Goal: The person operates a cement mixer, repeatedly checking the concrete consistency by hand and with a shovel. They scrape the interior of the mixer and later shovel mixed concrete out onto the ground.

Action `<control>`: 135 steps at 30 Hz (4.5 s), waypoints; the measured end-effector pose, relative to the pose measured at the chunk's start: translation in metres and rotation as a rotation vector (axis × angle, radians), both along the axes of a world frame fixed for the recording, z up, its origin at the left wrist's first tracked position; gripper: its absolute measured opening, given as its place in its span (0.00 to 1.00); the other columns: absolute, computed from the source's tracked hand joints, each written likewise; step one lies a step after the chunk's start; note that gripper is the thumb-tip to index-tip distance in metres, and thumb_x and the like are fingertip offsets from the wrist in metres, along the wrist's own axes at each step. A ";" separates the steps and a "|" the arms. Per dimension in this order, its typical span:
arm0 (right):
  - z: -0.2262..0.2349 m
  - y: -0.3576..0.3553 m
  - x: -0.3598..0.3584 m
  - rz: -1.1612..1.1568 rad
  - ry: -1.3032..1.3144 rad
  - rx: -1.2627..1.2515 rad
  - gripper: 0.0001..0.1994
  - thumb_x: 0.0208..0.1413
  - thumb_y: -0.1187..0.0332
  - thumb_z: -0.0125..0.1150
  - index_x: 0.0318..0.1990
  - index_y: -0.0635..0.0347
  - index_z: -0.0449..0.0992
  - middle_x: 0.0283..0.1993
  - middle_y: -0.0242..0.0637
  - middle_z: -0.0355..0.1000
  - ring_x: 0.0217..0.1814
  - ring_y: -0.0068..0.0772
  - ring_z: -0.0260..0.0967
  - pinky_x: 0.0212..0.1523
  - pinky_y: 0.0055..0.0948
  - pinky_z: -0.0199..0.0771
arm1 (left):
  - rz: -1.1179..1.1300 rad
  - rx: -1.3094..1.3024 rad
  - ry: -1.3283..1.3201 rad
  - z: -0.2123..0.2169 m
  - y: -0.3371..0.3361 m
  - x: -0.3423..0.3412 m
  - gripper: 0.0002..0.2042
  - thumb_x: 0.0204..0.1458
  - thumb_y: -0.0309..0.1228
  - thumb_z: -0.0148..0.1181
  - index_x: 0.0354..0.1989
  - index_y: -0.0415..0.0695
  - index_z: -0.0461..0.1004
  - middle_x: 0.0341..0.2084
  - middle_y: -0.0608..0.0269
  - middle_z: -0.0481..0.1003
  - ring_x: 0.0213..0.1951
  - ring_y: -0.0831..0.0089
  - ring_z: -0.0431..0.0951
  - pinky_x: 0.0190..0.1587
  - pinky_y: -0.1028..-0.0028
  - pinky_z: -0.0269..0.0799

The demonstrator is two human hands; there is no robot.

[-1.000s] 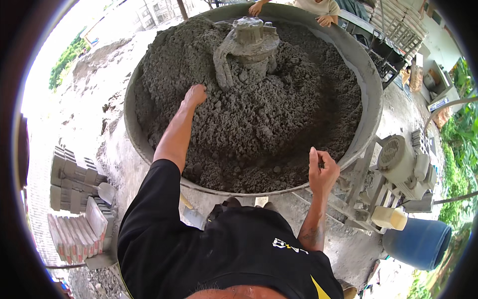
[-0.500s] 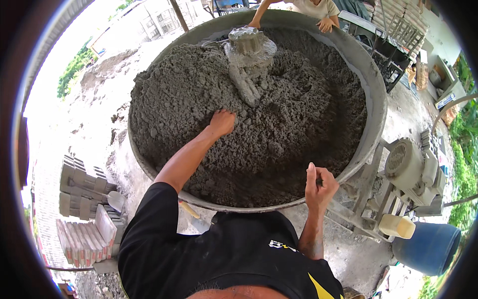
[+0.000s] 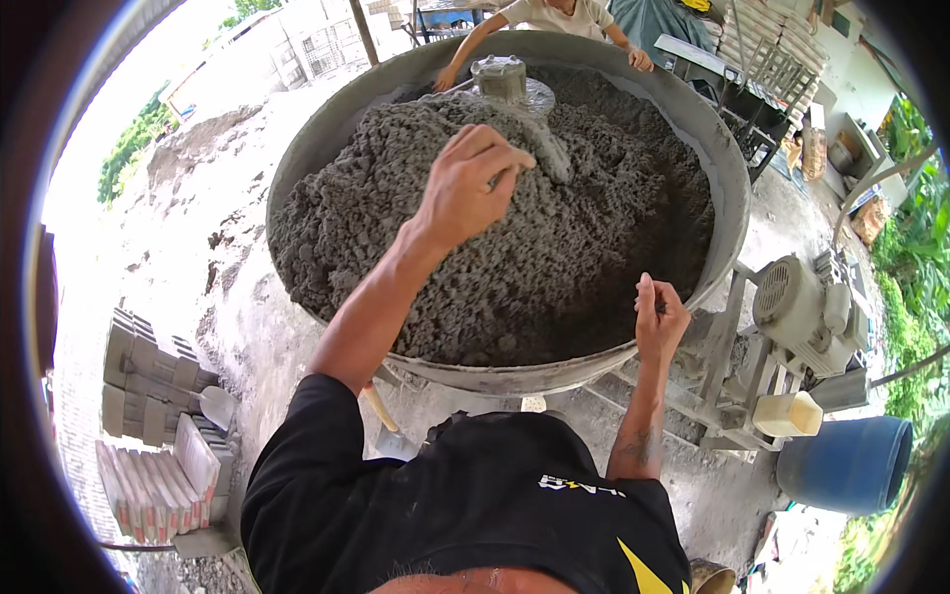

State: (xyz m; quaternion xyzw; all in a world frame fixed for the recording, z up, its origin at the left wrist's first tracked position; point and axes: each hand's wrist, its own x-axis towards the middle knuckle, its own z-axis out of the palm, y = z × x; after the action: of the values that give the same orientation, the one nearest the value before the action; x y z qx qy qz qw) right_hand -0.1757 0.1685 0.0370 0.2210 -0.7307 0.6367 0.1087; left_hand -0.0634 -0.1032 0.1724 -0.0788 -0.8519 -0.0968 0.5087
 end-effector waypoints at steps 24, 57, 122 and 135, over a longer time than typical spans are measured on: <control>-0.012 -0.057 0.110 0.241 0.224 0.658 0.35 0.63 0.38 0.48 0.65 0.59 0.69 0.68 0.52 0.62 0.73 0.55 0.56 0.65 0.46 0.66 | 0.724 0.362 -0.258 -0.192 -0.085 0.268 0.20 0.63 0.46 0.49 0.53 0.48 0.77 0.47 0.58 0.74 0.55 0.61 0.69 0.67 0.55 0.49; -0.029 0.010 -0.019 0.010 0.329 0.068 0.05 0.51 0.78 0.69 0.32 0.60 0.78 0.18 0.28 0.71 0.13 0.18 0.60 0.15 0.21 0.53 | 1.017 0.538 -0.704 -0.153 -0.133 0.206 0.19 0.50 0.27 0.66 0.53 0.44 0.79 0.52 0.52 0.77 0.55 0.59 0.76 0.55 0.63 0.71; 0.048 -0.032 0.131 0.716 0.422 0.182 0.26 0.46 0.65 0.74 0.56 0.54 0.76 0.54 0.41 0.75 0.55 0.46 0.74 0.54 0.40 0.76 | -0.606 2.074 -0.572 -0.101 0.112 0.144 0.25 0.65 0.51 0.50 0.55 0.39 0.69 0.47 0.59 0.73 0.50 0.67 0.72 0.53 0.64 0.66; -0.068 0.018 0.326 1.028 0.307 0.515 0.28 0.43 0.63 0.74 0.55 0.52 0.76 0.51 0.39 0.76 0.53 0.48 0.71 0.55 0.42 0.71 | 0.132 1.392 -0.909 -0.353 0.139 0.407 0.18 0.61 0.43 0.55 0.44 0.39 0.78 0.32 0.53 0.82 0.37 0.59 0.82 0.43 0.63 0.75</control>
State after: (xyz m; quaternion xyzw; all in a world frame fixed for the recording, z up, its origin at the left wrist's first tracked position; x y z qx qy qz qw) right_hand 0.1504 0.1869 -0.0310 0.6552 -0.6369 0.3708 -0.1662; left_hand 0.3438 0.0356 -0.1803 0.3506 -0.7224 -0.5937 0.0525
